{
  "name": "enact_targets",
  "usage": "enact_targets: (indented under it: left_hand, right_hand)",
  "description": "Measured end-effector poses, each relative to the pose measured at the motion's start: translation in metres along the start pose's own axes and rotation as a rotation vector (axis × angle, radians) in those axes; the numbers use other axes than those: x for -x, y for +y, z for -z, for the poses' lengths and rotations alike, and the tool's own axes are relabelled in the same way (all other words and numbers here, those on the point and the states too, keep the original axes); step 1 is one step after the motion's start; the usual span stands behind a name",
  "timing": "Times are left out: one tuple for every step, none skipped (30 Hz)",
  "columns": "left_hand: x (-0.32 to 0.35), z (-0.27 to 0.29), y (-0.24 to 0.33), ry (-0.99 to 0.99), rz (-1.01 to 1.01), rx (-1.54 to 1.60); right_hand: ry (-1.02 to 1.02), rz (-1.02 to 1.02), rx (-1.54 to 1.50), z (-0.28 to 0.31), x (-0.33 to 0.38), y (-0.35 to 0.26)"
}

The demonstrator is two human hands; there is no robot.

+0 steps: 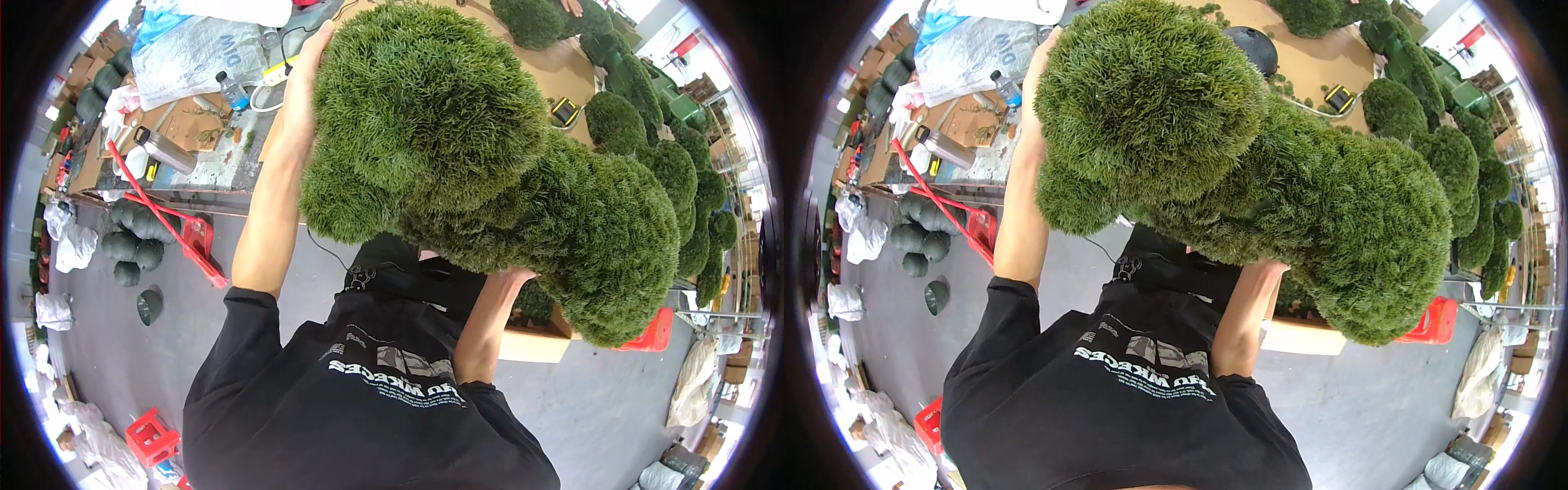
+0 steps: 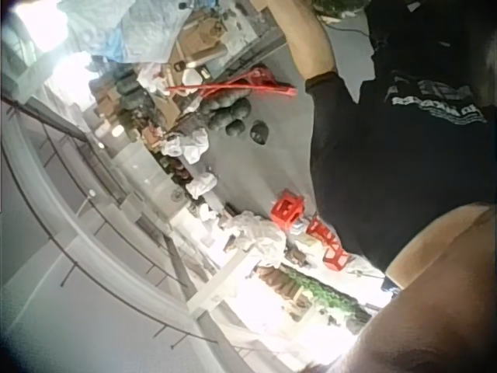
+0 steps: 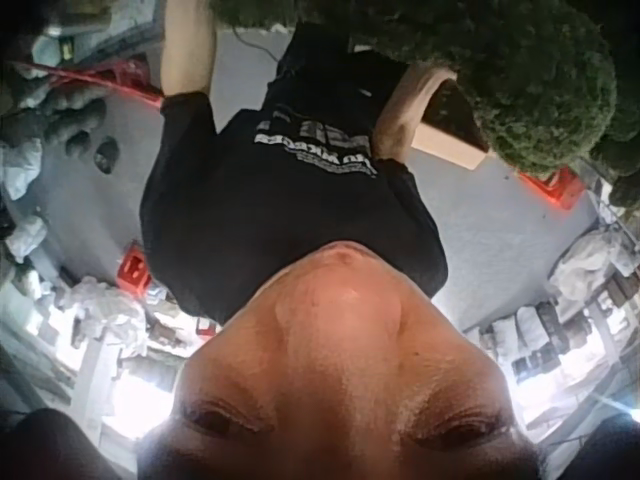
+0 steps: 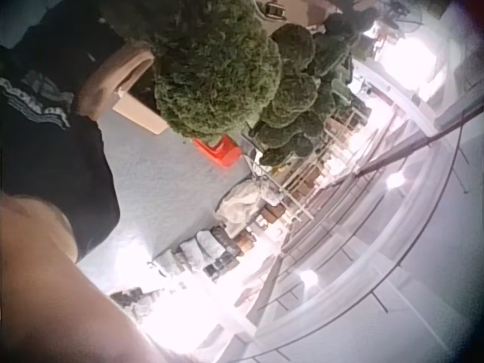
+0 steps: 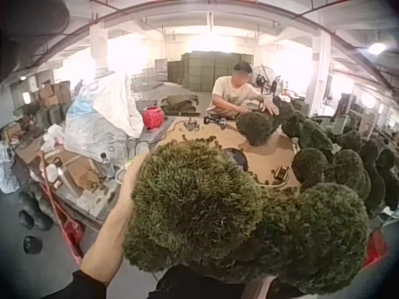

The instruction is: Assembling and securing moss pieces onto a dog-shaped frame using a glue gun and a power drill.

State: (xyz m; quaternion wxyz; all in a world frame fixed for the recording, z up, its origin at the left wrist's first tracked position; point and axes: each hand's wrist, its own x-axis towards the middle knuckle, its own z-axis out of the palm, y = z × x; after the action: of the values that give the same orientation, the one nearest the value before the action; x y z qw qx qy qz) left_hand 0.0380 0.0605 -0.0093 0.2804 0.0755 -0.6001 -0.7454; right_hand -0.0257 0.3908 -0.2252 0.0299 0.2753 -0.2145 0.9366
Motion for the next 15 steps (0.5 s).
enact_targets:
  left_hand:
    - [-0.005,-0.001,-0.001,-0.028,-0.006,-0.026]
    - [-0.009,0.001,0.0,-0.063,0.055,0.002]
    - [-0.009,0.001,-0.001,-0.061,0.057,-0.002]
    - [-0.008,0.001,-0.002,-0.022,0.027,-0.043]
    - [-0.008,-0.004,-0.001,0.005,-0.001,-0.082]
    - [-0.007,-0.008,0.002,0.0,0.001,-0.083]
    - [-0.005,-0.011,0.007,-0.051,0.013,-0.066]
    - [-0.002,-0.013,0.013,-0.098,0.021,-0.053]
    - [0.0,-0.014,0.015,-0.093,0.022,-0.058]
    - [0.002,-0.014,0.016,-0.059,0.006,-0.101]
    - [0.003,-0.014,0.016,-0.027,-0.008,-0.141]
    - [0.004,-0.012,0.017,-0.044,0.026,-0.127]
    - [0.005,-0.009,0.015,-0.044,0.032,-0.126]
    - [0.006,-0.005,0.012,-0.033,0.058,-0.1]
    - [0.005,-0.003,0.008,-0.034,0.086,-0.072]
  right_hand:
    - [-0.029,-0.024,-0.002,0.009,0.001,-0.003]
    - [-0.098,-0.084,0.155,-0.004,-0.003,-0.008]
    - [-0.096,-0.086,0.152,-0.005,-0.001,-0.004]
    - [0.165,-0.062,0.075,-0.008,-0.001,-0.001]
    - [0.429,-0.026,0.002,-0.011,0.001,0.0]
    - [0.433,-0.022,0.003,-0.014,0.002,-0.001]
    - [0.589,-0.072,-0.176,-0.017,0.004,-0.003]
    - [0.741,-0.125,-0.362,-0.022,0.005,-0.004]
    - [0.743,-0.131,-0.365,-0.01,0.007,-0.002]
    - [0.251,-0.158,-0.317,0.008,0.007,0.0]
    - [-0.24,-0.175,-0.257,0.007,0.005,0.002]
    - [-0.237,-0.178,-0.256,0.004,0.009,0.003]
    - [-0.039,-0.12,-0.134,0.0,0.019,0.002]
    - [0.157,-0.062,-0.014,-0.009,0.026,-0.001]
    - [0.166,-0.054,-0.007,-0.007,0.037,-0.007]
